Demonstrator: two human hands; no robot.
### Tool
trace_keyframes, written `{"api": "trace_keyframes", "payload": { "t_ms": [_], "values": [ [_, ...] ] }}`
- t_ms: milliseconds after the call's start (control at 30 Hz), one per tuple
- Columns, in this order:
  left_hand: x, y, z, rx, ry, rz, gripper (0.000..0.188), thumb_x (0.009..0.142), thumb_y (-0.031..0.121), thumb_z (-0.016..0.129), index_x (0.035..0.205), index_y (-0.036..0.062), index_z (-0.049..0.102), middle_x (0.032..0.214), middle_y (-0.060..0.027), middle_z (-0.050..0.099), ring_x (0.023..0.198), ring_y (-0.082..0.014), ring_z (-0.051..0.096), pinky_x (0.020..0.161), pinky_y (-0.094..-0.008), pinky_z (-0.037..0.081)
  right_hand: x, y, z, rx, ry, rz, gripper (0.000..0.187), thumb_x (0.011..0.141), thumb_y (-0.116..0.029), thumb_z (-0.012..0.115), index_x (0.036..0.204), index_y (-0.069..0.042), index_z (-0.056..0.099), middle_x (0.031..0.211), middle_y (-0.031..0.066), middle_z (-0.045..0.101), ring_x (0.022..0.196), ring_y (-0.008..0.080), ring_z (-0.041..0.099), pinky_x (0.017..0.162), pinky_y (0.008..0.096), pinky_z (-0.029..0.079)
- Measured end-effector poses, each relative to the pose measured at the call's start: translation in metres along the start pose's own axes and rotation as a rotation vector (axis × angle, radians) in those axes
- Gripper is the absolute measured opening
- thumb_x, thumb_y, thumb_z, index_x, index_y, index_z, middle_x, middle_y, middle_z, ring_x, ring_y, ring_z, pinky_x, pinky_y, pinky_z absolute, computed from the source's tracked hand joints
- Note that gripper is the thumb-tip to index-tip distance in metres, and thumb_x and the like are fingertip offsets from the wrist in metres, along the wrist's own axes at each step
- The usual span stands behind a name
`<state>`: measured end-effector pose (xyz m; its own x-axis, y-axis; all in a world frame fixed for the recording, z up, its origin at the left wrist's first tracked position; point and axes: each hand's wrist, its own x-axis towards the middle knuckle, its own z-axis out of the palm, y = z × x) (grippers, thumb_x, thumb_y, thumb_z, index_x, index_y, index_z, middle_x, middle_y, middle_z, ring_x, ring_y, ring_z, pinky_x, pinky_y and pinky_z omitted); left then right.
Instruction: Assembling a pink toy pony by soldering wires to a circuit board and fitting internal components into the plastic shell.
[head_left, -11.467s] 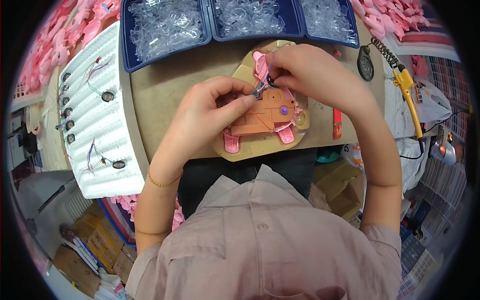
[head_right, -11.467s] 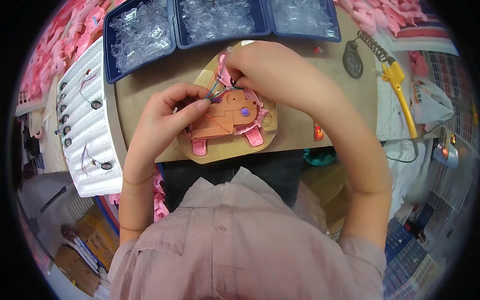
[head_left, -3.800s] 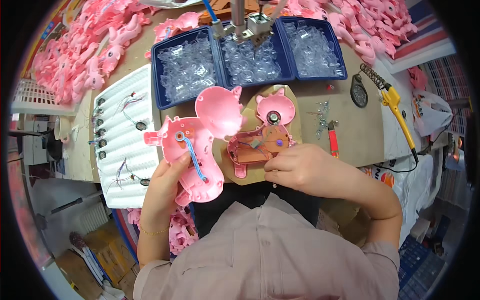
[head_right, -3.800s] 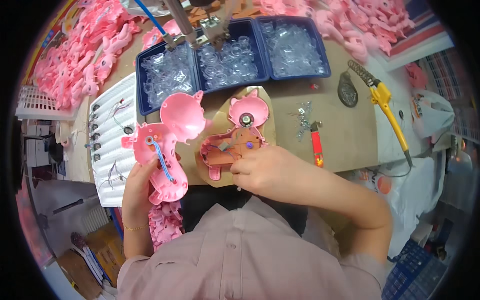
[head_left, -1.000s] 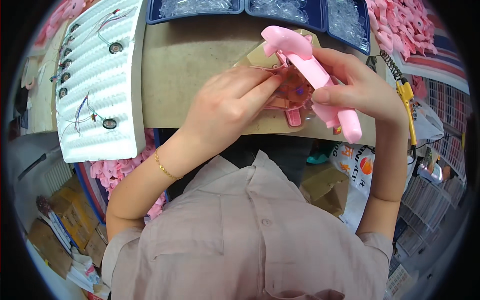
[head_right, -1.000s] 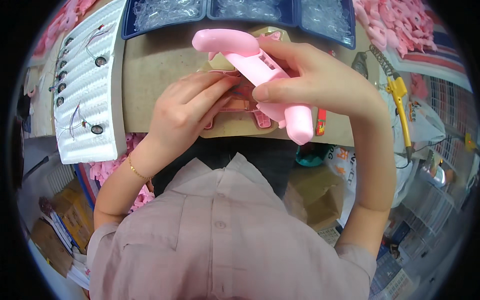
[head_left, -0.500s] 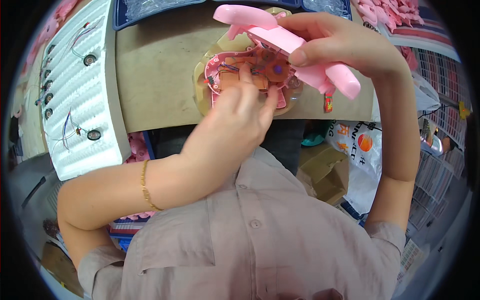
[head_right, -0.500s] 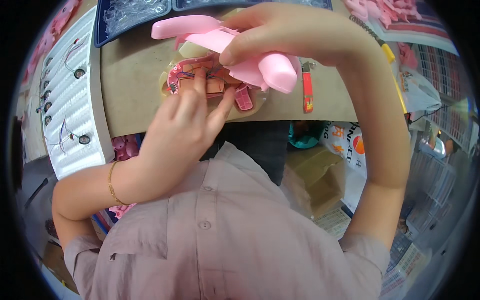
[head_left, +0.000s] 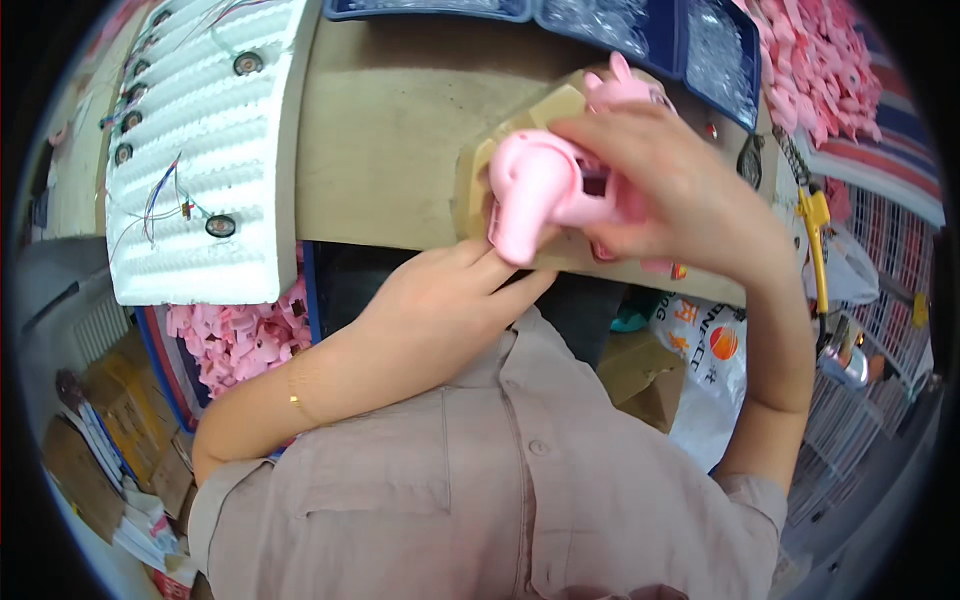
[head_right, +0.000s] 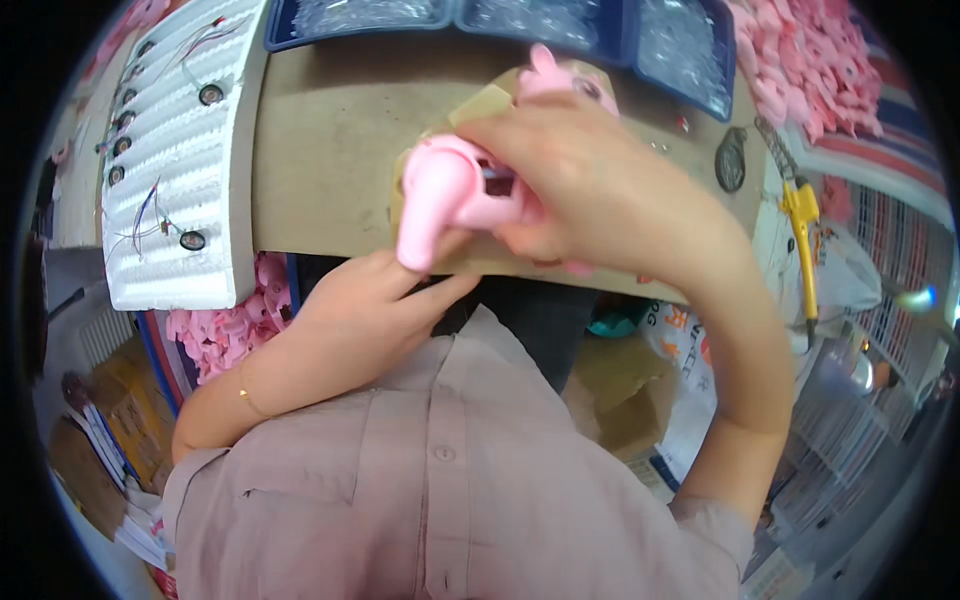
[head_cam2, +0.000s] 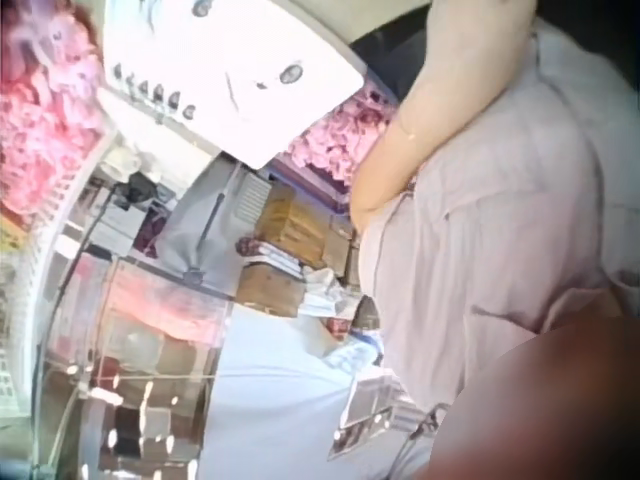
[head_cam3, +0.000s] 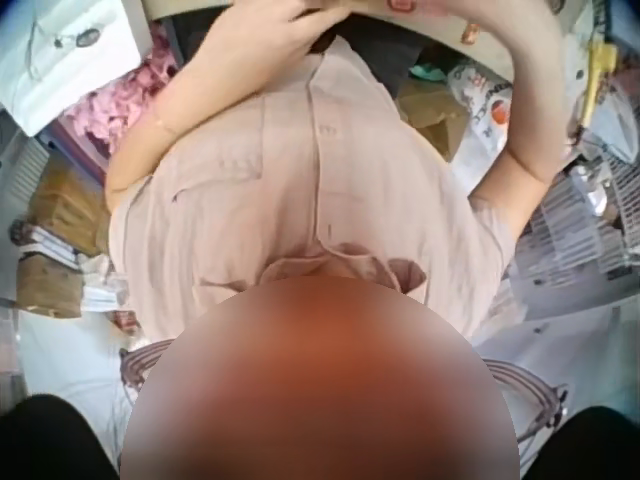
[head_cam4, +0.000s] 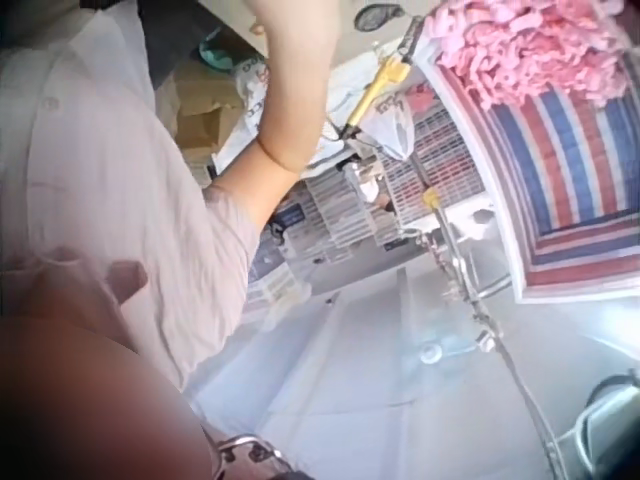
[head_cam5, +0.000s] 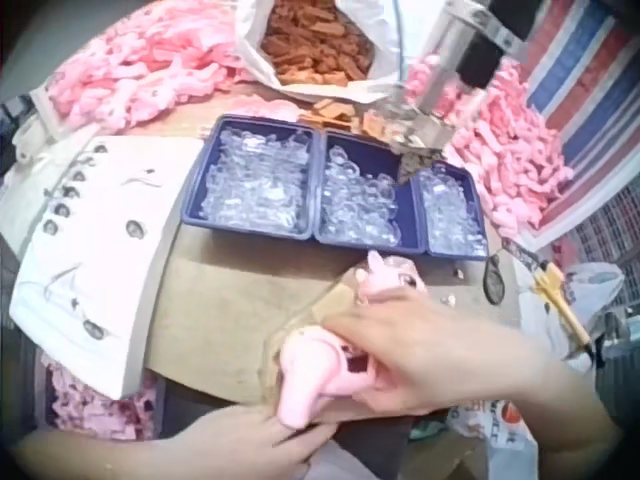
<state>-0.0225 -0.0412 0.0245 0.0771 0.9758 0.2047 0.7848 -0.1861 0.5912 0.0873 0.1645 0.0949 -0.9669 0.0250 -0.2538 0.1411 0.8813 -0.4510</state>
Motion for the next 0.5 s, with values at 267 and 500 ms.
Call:
{"api": "trace_keyframes", "payload": {
  "t_ms": [267,500],
  "values": [
    [0.005,-0.04,0.014,-0.157,0.423,-0.208,0.032,0.086,0.009,0.058,0.116,0.0006,0.057,0.117,-0.015,0.06,0.098,-0.0302,0.061,0.084,-0.0384,0.049,-0.005,-0.001,0.014,-0.076,0.097,0.016,0.069,0.058,-0.017,0.074,0.122,-0.005,0.054,0.118,0.0138,0.057,0.114,0.0346,0.05,0.101,0.0432,0.038],
    [0.008,-0.047,0.017,-0.236,0.355,-0.229,0.031,0.084,0.009,0.061,0.114,0.0003,0.058,0.115,-0.0152,0.061,0.104,-0.0312,0.058,0.088,-0.0379,0.048,-0.001,-0.002,0.01,-0.079,0.073,0.046,0.069,0.056,-0.015,0.076,0.122,-0.006,0.056,0.119,0.0119,0.057,0.113,0.0351,0.049,0.1,0.0429,0.038]
  ]
}}
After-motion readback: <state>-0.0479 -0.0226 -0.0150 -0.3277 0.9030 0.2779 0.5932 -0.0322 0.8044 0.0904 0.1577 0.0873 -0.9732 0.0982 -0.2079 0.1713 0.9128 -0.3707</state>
